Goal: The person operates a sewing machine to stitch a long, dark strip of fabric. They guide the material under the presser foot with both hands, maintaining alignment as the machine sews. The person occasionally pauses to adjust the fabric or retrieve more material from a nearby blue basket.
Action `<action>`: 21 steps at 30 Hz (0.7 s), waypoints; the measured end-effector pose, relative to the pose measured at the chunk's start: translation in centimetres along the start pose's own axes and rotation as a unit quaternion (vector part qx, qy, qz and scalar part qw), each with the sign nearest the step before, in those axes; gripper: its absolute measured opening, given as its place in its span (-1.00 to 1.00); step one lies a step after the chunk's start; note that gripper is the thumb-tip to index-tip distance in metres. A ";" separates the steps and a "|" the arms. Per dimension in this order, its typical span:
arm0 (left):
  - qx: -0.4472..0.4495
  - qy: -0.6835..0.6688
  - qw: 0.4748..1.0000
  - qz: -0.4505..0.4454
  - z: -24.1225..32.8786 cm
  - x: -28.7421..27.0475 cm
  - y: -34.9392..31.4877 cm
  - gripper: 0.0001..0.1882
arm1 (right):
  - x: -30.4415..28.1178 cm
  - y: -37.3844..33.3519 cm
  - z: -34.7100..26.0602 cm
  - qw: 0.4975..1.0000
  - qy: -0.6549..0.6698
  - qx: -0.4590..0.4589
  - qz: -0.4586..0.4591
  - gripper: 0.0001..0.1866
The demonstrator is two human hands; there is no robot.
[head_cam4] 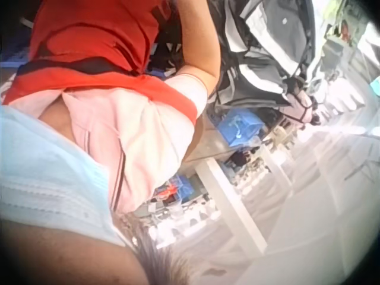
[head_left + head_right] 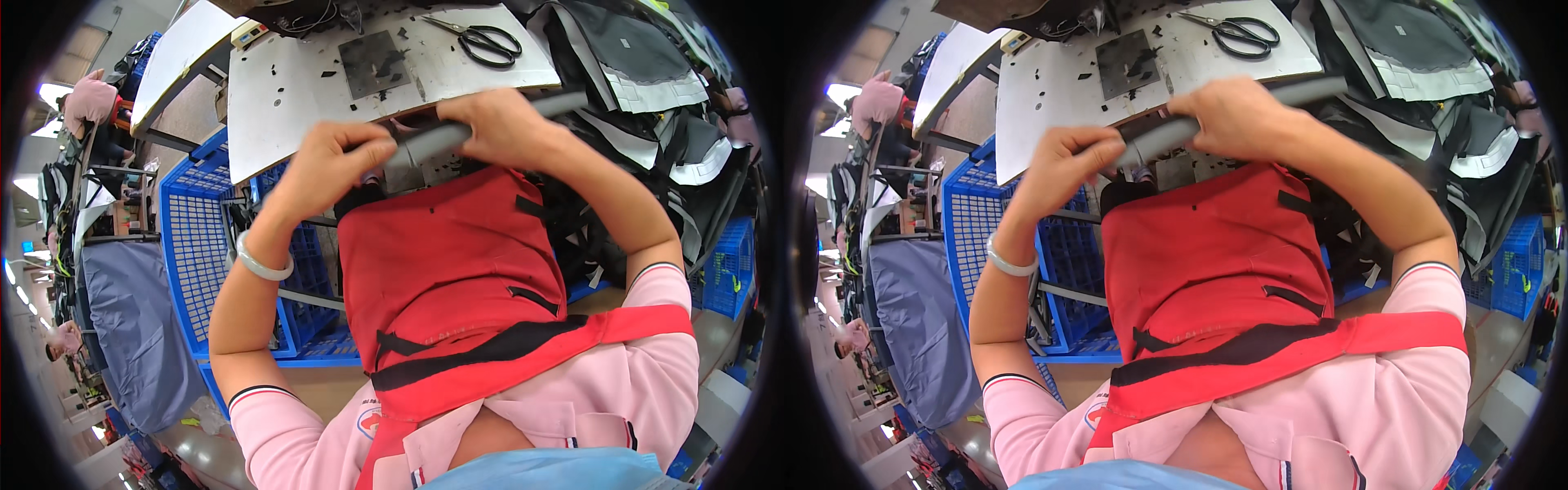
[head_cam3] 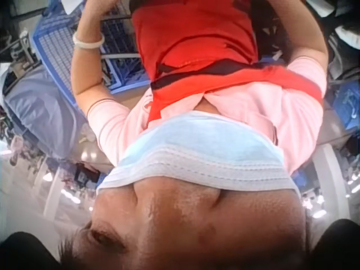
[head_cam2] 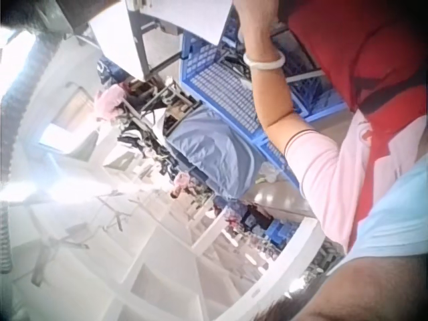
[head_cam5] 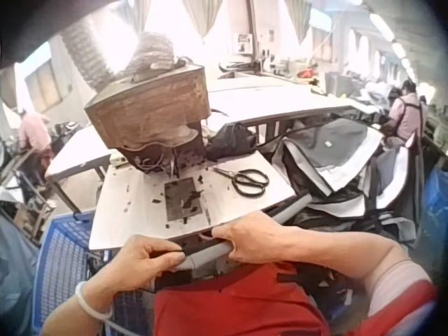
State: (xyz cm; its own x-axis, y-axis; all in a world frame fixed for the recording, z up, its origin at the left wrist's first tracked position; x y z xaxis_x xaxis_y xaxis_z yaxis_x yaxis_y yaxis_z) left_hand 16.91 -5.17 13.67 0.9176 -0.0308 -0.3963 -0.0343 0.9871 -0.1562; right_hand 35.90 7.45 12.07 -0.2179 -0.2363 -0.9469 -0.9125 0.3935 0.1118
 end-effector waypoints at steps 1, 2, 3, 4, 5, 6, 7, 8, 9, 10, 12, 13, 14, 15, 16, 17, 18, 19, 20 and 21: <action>0.036 0.073 0.995 0.061 1.4 -1.0 0.3 -0.72 | -0.8 1.3 0.5 0.999 -0.029 0.010 0.015 -0.60; 0.099 0.135 0.979 0.114 1.7 -1.9 1.4 -0.72 | -1.7 2.6 0.9 0.999 -0.026 0.024 0.041 -0.63; 0.145 0.163 0.962 0.162 2.5 -2.7 2.3 -0.70 | -2.7 4.0 1.4 0.997 -0.023 0.037 0.065 -0.66; 0.154 0.169 0.958 0.174 2.6 -3.4 3.4 -0.70 | -3.5 5.1 1.7 0.995 -0.023 0.018 0.099 -0.63; 0.163 0.175 0.953 0.185 2.5 -4.1 4.5 -0.69 | -3.5 6.4 2.4 0.992 -0.053 0.025 0.112 -0.64; 0.152 0.159 0.958 0.185 1.9 -4.7 5.4 -0.69 | -3.7 7.4 2.5 0.994 -0.073 0.033 0.076 -0.62; 0.141 0.144 0.962 0.184 1.1 -5.1 6.3 -0.68 | -4.1 8.1 2.7 0.994 -0.093 0.041 0.042 -0.60; 0.131 0.128 0.966 0.183 0.5 -5.4 6.9 -0.68 | -3.8 8.7 3.1 0.995 -0.082 0.037 0.051 -0.60; 0.121 0.118 0.968 0.187 0.0 -5.5 7.5 -0.68 | -3.4 9.1 3.6 0.995 -0.070 0.034 0.059 -0.60; 0.110 0.108 0.969 0.190 -0.4 -5.7 8.0 -0.68 | -3.1 9.4 3.9 0.995 -0.059 0.031 0.068 -0.60; 0.096 0.104 0.971 0.192 -1.0 -5.9 8.9 -0.67 | -3.0 9.9 4.4 0.995 -0.064 0.044 0.059 -0.60; 0.093 0.110 0.971 0.191 -1.2 -6.0 9.2 -0.67 | -2.9 10.1 4.5 0.995 -0.067 0.051 0.054 -0.60; 0.089 0.116 0.971 0.189 -1.4 -6.1 9.4 -0.66 | -2.7 10.3 4.7 0.995 -0.064 0.047 0.060 -0.60; 0.093 0.113 0.971 0.187 -1.5 -6.2 9.7 -0.66 | -2.6 10.4 5.0 0.995 -0.061 0.044 0.067 -0.60; 0.098 0.109 0.972 0.185 -1.6 -6.3 9.9 -0.67 | -2.5 10.4 5.1 0.995 -0.059 0.041 0.073 -0.60; 0.102 0.106 0.972 0.183 -1.7 -6.4 9.9 -0.67 | -2.5 10.5 5.1 0.995 -0.057 0.045 0.070 -0.60; 0.099 0.104 0.972 0.187 -1.8 -6.6 10.0 -0.67 | -2.6 10.7 5.0 0.995 -0.054 0.049 0.066 -0.60; 0.097 0.102 0.971 0.191 -1.7 -6.7 10.1 -0.68 | -2.8 10.8 5.0 0.995 -0.052 0.053 0.062 -0.59; 0.094 0.100 0.971 0.195 -1.7 -6.8 10.2 -0.68 | -3.0 11.0 5.0 0.995 -0.053 0.055 0.061 -0.59; 0.096 0.099 0.971 0.194 -1.6 -6.9 10.3 -0.69 | -3.3 11.2 5.0 0.995 -0.055 0.057 0.060 -0.58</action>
State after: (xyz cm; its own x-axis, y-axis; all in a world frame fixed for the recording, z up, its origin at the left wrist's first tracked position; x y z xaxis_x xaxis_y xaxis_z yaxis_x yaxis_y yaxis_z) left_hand 9.57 4.92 13.34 0.7550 0.3384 -0.5616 -0.2705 0.9410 0.2034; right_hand 28.12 17.07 14.95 -0.2787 -0.0851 -0.9566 -0.8354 0.5129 0.1977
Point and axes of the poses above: each hand's wrist, its own y-axis towards the middle knuckle, its own x-axis out of the palm, z = x × y, the point moved 3 cm from there along y, towards the middle knuckle, and after that the axes turned 1 degree about -y, right-handed, at the moved point
